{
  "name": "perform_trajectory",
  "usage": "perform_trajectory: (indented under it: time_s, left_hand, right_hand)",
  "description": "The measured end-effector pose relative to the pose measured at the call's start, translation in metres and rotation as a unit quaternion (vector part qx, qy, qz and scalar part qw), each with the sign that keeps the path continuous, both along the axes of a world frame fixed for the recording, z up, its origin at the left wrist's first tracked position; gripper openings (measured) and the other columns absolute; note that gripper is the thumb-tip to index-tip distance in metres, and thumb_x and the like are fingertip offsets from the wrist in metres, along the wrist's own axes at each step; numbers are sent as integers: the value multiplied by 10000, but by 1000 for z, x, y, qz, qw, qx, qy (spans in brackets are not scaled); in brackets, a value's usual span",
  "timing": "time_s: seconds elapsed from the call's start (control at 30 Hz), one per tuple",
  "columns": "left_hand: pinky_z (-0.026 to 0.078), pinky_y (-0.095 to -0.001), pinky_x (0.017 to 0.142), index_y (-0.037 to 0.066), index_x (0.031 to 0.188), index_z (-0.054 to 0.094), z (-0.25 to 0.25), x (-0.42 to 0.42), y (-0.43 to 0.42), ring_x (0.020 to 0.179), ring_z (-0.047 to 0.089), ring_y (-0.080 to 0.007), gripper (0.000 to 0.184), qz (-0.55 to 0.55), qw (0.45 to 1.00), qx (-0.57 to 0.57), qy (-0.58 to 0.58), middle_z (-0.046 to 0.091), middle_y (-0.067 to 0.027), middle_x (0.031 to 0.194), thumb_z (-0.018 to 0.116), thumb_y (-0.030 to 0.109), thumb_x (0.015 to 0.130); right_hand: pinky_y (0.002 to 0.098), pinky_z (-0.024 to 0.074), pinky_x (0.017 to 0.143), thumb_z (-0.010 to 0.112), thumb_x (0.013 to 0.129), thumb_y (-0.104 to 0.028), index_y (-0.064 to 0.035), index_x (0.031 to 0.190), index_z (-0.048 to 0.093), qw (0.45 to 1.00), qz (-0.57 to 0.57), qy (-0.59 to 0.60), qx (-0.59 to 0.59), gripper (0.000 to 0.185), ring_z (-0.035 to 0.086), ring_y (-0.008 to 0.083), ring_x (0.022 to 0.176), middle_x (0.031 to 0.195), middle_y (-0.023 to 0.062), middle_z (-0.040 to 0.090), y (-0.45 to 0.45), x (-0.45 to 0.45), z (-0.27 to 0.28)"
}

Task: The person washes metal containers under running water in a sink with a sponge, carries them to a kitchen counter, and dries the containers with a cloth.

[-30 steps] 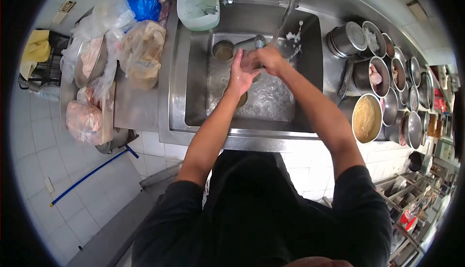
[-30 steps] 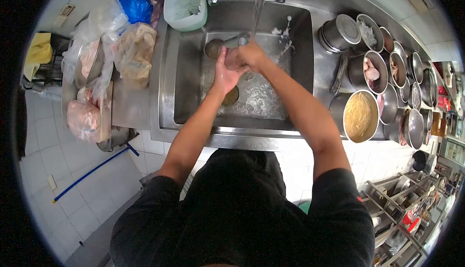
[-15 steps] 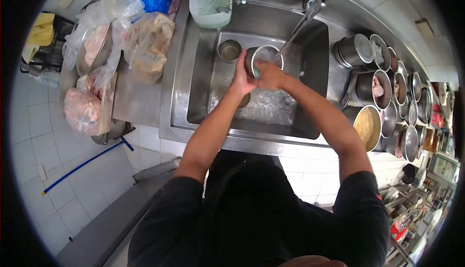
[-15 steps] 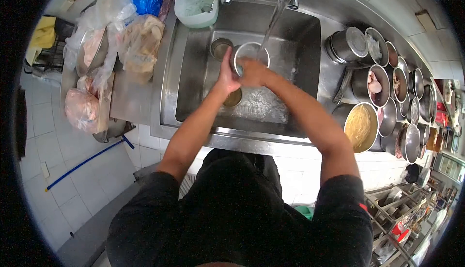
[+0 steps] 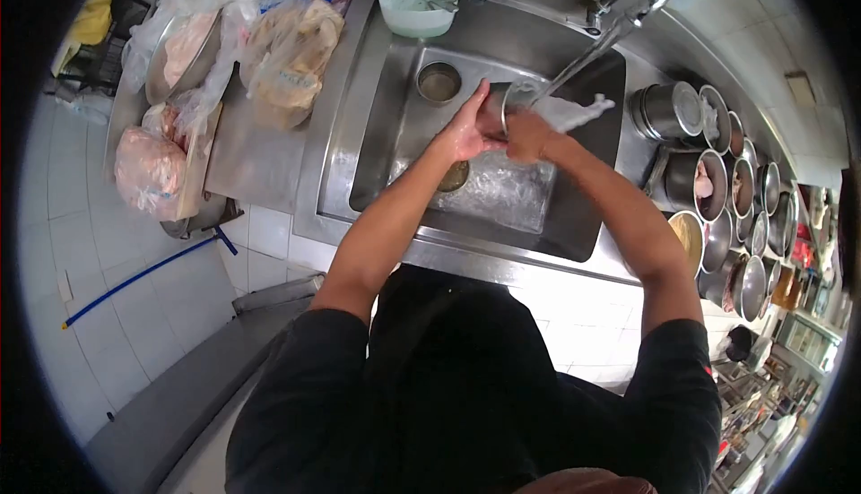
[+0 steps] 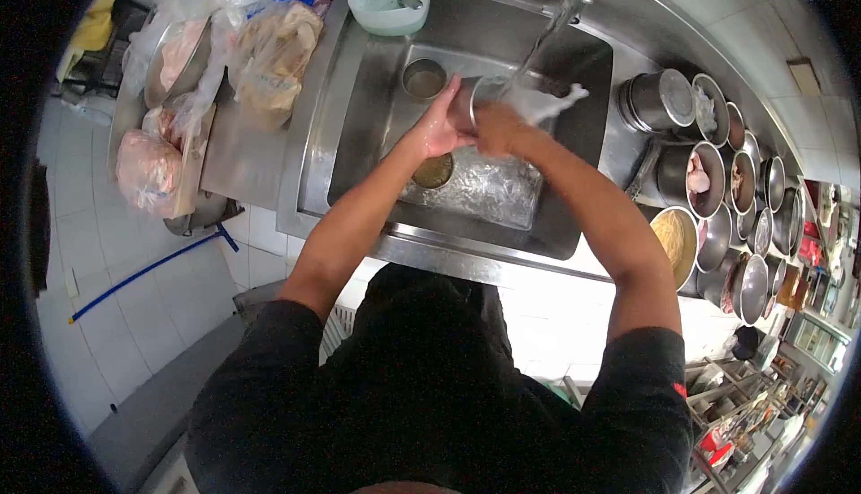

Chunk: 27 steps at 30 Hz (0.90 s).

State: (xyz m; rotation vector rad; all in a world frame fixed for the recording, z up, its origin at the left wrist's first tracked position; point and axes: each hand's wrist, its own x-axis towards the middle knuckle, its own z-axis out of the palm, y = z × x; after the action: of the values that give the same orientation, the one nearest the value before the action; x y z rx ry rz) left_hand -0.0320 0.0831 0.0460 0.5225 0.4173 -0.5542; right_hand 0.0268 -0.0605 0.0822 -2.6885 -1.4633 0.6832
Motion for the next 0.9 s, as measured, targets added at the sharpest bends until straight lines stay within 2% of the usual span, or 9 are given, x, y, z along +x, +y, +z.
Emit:
perform_trajectory:
  time_s: [0.23, 0.27, 0.37, 0.4, 0.5, 0.53, 0.67, 0.83, 0.9]
  left_hand:
    - [231, -535, 1071, 104, 1413, 195, 13, -5, -20, 1323, 284, -337, 908, 131, 991, -29, -15, 285, -150, 1430, 574, 629, 778]
    - [226, -551, 1066, 134, 1411, 212, -2, 1, -13, 1324, 284, -332, 876, 87, 994, -69, -23, 291, -146, 1428, 570, 627, 783]
    - [248, -557, 1049, 173, 1388, 291, 8, -9, -2, 1300, 323, -306, 791, 10, 999, -37, 3, 349, -111, 1405, 551, 628, 795]
    - [251, -551, 1049, 168, 1382, 306, 19, -12, -4, 1293, 334, -302, 781, 27, 999, 5, 32, 357, -106, 1402, 548, 627, 798]
    - [225, -568, 1052, 184, 1373, 320, 11, -3, -11, 1269, 367, -295, 764, 106, 993, 57, -7, 376, -90, 1382, 571, 611, 791]
    - [219, -578, 1049, 187, 1369, 324, 8, -1, -17, 1262, 375, -297, 758, 142, 988, 49, -35, 378, -91, 1377, 575, 606, 791]
    - [346, -515, 982, 125, 1294, 411, 14, -3, -5, 1147, 485, -289, 645, 49, 998, 3, 26, 496, -99, 1222, 566, 534, 820]
    - [412, -492, 901, 153, 1330, 404, -24, 9, 1, 1089, 516, -262, 628, -18, 993, 119, 10, 449, -140, 1307, 555, 488, 820]
    - [425, -425, 894, 152, 1422, 291, 27, -2, 12, 1149, 486, -231, 718, 13, 948, 300, -102, 189, -187, 1473, 600, 338, 802]
  right_hand:
    - [339, 439, 920, 714, 647, -265, 122, 1150, 496, 810, -310, 437, 237, 671, 627, 303, 948, 1059, 266, 604, 8, 22, 2]
    - [363, 445, 912, 712, 678, -305, 125, 1141, 502, 949, -229, 169, 135, 666, 604, 344, 988, 1073, 281, 593, 7, 5, 10]
    - [384, 465, 879, 710, 671, -266, 143, 1133, 499, 973, -34, 219, 71, 652, 580, 381, 1021, 1094, 296, 578, -1, 1, 14]
    - [383, 484, 839, 679, 698, -217, 153, 1103, 510, 972, -154, 179, -7, 574, 595, 372, 984, 1043, 273, 607, -3, 8, 13]
    - [365, 489, 819, 672, 705, -205, 145, 1058, 533, 836, -339, 372, 220, 516, 611, 334, 959, 976, 261, 632, -5, 23, 22]
    - [293, 491, 754, 699, 643, -57, 53, 821, 669, 718, -425, 469, 290, 211, 640, 172, 836, 869, 167, 665, 2, 21, 24]
    - [318, 452, 855, 707, 631, -183, 102, 1033, 585, 937, -253, 175, 167, 508, 607, 265, 958, 1013, 223, 622, 2, -6, -7]
    - [354, 394, 956, 765, 577, -332, -15, 1103, 605, 944, -233, 235, -13, 635, 526, 344, 1092, 1208, 227, 522, -15, 27, 28]
    - [347, 412, 928, 793, 550, -313, 23, 1069, 610, 944, -204, 257, 28, 645, 536, 321, 1081, 1225, 202, 515, -22, 40, 36]
